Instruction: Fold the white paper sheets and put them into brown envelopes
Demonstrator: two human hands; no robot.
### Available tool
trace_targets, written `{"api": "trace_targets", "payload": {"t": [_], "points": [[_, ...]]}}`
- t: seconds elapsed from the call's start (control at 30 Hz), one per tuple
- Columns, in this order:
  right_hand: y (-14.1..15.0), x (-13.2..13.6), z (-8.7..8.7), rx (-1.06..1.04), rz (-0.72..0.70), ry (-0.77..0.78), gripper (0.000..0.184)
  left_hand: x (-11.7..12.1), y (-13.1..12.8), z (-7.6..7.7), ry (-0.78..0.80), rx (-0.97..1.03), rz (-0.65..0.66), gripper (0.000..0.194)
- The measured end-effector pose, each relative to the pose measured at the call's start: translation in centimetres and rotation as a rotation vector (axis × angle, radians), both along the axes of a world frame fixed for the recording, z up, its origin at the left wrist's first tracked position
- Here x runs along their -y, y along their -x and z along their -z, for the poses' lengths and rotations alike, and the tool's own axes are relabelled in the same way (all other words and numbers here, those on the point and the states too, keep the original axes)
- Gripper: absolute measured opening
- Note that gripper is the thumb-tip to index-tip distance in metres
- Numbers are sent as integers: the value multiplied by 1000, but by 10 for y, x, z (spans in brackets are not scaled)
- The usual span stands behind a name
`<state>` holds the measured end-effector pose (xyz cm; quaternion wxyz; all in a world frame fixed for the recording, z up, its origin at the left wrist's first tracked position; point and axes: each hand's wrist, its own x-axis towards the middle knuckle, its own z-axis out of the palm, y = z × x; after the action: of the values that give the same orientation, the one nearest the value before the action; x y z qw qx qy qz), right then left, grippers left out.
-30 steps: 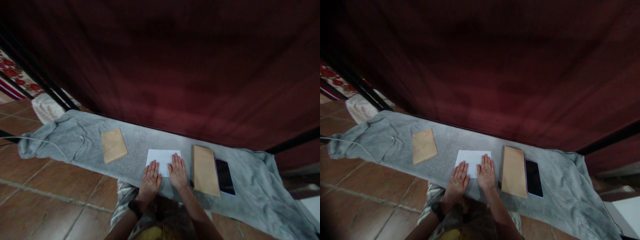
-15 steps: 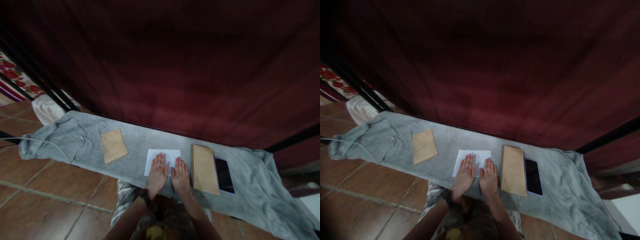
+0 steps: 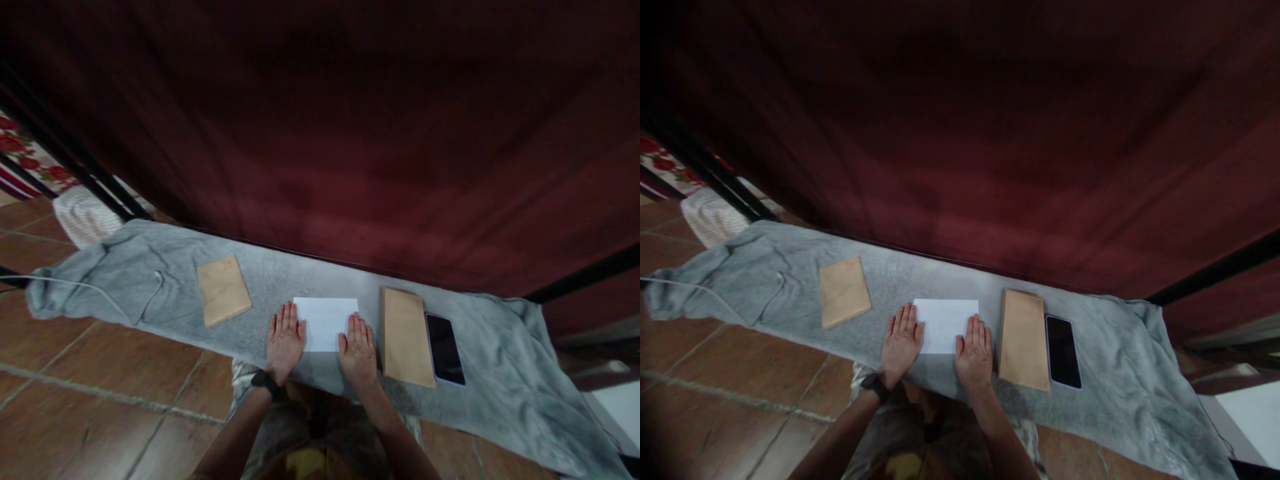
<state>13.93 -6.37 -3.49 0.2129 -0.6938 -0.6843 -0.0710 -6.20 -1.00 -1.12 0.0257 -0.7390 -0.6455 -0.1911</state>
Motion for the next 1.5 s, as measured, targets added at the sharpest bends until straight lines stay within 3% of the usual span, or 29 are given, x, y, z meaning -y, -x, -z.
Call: {"api": "trace_targets", "payload": {"t": [0.23,0.43,0.53,0.6,0.77,0.93,1.1,1.17,1.27,1.4,1.5], "points": [[7,3,-9,-20,41,5,58,10,17,-4,-43,-14,-71,56],[38,21,-14,-46,-132,-16,57,15,9,-21,23,-54,-96,47],[43,29,-10,-70,-147,-33,58,17,4,-32,104,6,-123,42],[42,30,-9,-80,-147,-35,58,16,2,-38,160,124,-143,40],[40,29,-10,-87,-140,16,58,-3,5,-43,381,746,-252,35],[41,29,-16,-96,-130,92,57,-13,8,-44,446,997,-266,29],[45,24,-35,-157,-155,127,50,-1,-7,-64,464,1231,-182,42],[46,18,-47,-268,-147,130,47,3,-14,-74,503,1370,-104,48],[42,8,-69,-592,-89,125,41,6,-19,-83,620,1637,2,57],[34,-3,-97,-1255,3,99,32,13,-21,-78,615,1669,-226,58],[34,-4,-109,-1801,-12,54,28,18,-26,-73,687,1740,-162,59]]}}
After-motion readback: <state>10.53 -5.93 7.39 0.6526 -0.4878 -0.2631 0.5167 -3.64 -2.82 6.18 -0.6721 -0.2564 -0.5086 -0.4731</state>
